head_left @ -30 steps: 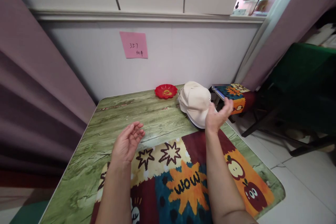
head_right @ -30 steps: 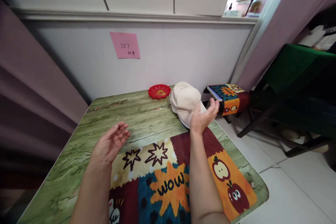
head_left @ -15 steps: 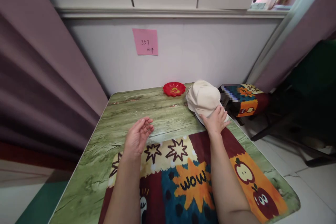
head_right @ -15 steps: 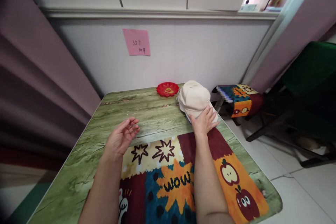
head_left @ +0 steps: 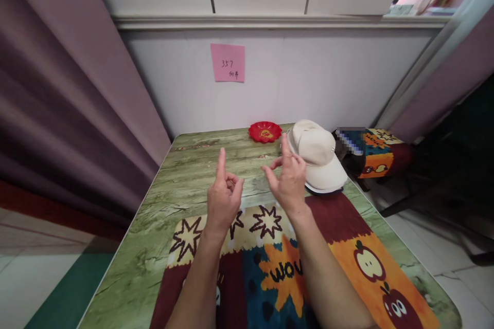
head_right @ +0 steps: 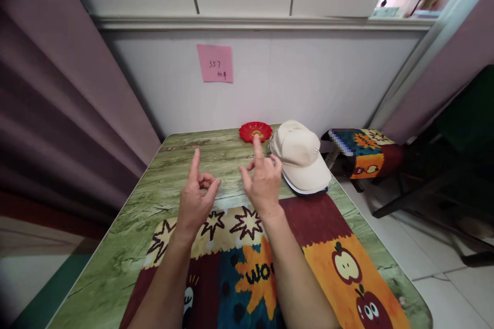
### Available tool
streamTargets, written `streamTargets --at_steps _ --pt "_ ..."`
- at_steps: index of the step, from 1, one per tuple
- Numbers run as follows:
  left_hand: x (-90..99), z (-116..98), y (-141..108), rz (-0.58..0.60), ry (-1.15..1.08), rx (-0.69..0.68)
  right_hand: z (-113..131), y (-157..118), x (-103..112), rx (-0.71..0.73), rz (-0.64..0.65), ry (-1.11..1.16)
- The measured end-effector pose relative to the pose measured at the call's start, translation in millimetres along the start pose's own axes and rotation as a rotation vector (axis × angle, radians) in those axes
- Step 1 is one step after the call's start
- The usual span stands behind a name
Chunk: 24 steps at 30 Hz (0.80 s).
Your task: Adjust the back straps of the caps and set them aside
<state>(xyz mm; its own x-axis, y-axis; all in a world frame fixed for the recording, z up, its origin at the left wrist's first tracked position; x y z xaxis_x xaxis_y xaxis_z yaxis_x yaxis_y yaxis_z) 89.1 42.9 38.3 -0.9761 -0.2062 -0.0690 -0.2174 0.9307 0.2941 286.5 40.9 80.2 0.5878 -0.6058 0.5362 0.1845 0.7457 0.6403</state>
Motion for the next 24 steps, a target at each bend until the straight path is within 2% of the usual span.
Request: streamTargets --at_steps 2,5,8,12,18,24 --pt "-3.2 -9 -6 -0.009 0.011 -0.021 25 -9 -8 0.079 0.029 -0.014" --pt "-0.2 -15 -10 -0.054 0.028 -0.051 37 -17 -14 0.122 0.045 -0.056" --pt "7.3 -9 -11 -0.120 0.009 -0.013 37 -19 -16 0.131 0.052 -0.092" --pt "9.4 -1 -10 -0.139 0.000 0.007 34 -18 -18 0.121 0.068 -0.121" --pt "0.1 -1 -7 -0.051 0.128 -0.081 25 -17 -28 0.088 0.119 -0.141" --pt "-3.2 6 -5 -0.011 0.170 -0.068 19 -18 -35 0.056 0.153 -0.152"
Point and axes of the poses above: each hand's wrist, its own y-axis towards the middle knuckle, its own x-axis out of the back of the hand, z = x × y, the point moved 10 cm from there along y, towards the middle knuckle, and after that the axes turned 7 degrees about -x, right-handed, at the moved point
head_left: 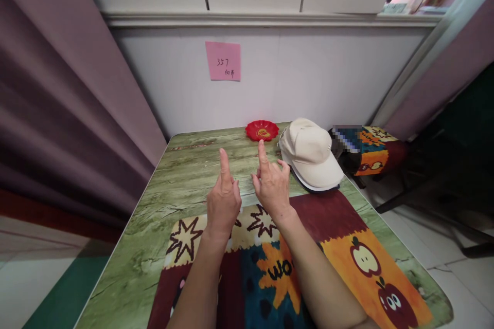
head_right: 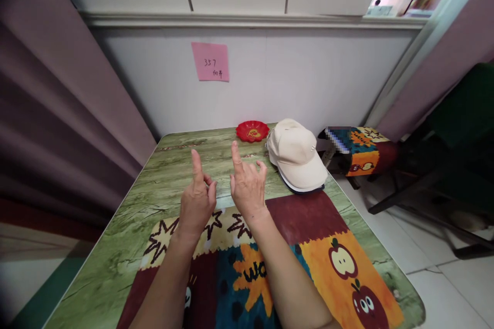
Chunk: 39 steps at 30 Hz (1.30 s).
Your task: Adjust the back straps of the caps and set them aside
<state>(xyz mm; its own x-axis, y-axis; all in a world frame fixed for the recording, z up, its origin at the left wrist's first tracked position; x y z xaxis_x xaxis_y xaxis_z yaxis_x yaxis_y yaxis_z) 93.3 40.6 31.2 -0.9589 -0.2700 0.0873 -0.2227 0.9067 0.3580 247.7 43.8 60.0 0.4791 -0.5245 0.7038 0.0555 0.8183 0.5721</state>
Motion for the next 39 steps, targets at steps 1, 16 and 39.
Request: streamTargets --at_steps 1,16,39 --pt "-0.2 1 0 0.006 0.007 0.002 0 0 0 -0.003 0.001 0.002" --pt "-15.8 -22 1 0.148 0.752 -0.326 -1 -1 -2 -0.009 0.013 0.034" --pt "-43.5 85 -21 1.001 0.910 0.016 -281 -57 43 -1.252 -0.295 0.102"
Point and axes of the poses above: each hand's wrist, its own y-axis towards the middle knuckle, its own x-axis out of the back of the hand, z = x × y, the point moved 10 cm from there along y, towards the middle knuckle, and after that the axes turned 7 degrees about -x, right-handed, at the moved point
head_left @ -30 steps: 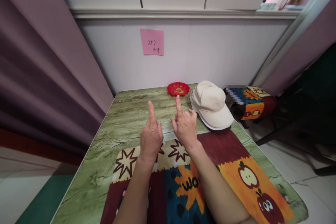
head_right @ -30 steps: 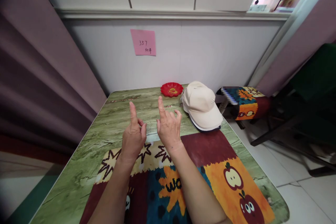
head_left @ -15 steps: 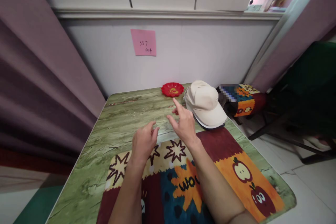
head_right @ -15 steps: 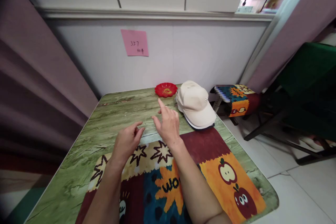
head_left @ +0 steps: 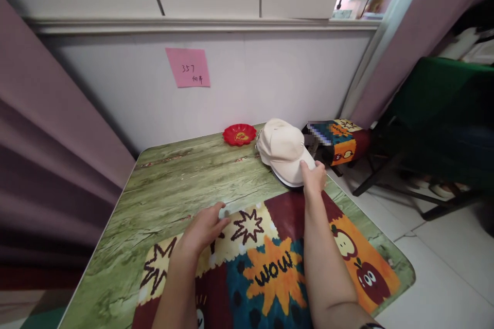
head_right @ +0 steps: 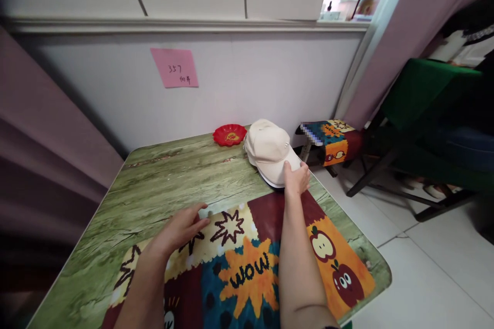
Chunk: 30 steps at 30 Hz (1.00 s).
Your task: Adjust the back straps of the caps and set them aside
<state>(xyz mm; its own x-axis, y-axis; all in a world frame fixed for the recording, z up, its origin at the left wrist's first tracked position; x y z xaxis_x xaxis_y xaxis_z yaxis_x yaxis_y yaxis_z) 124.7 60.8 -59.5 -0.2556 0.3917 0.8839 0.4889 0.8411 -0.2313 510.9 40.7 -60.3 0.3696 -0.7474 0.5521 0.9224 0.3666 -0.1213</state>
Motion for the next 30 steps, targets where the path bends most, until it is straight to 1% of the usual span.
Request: streamTargets --at_steps 2,8,12,16,21,23,26,30 --pt "-2.3 4 2 0.012 0.017 0.005 -1 1 -4 0.000 0.010 -0.020" --pt "-4.6 7 4 0.028 0.052 0.003 6 1 2 0.051 -0.047 -0.071" --pt "-4.4 7 6 0.024 0.048 -0.018 2 5 3 0.044 -0.030 -0.026" --pt "-1.8 0 8 0.017 0.006 -0.049 -1 10 4 0.050 -0.023 0.022" --pt "3.4 -13 6 -0.028 -0.091 -0.090 -1 16 3 0.078 0.006 0.062" --pt "2.9 -14 6 -0.036 -0.102 -0.096 0 17 4 0.089 0.011 0.101" --pt "1.6 -14 8 -0.039 -0.116 -0.100 0 19 9 0.097 -0.017 0.164" --pt "3.3 -14 10 -0.036 -0.158 -0.107 8 18 12 0.156 -0.045 0.184"
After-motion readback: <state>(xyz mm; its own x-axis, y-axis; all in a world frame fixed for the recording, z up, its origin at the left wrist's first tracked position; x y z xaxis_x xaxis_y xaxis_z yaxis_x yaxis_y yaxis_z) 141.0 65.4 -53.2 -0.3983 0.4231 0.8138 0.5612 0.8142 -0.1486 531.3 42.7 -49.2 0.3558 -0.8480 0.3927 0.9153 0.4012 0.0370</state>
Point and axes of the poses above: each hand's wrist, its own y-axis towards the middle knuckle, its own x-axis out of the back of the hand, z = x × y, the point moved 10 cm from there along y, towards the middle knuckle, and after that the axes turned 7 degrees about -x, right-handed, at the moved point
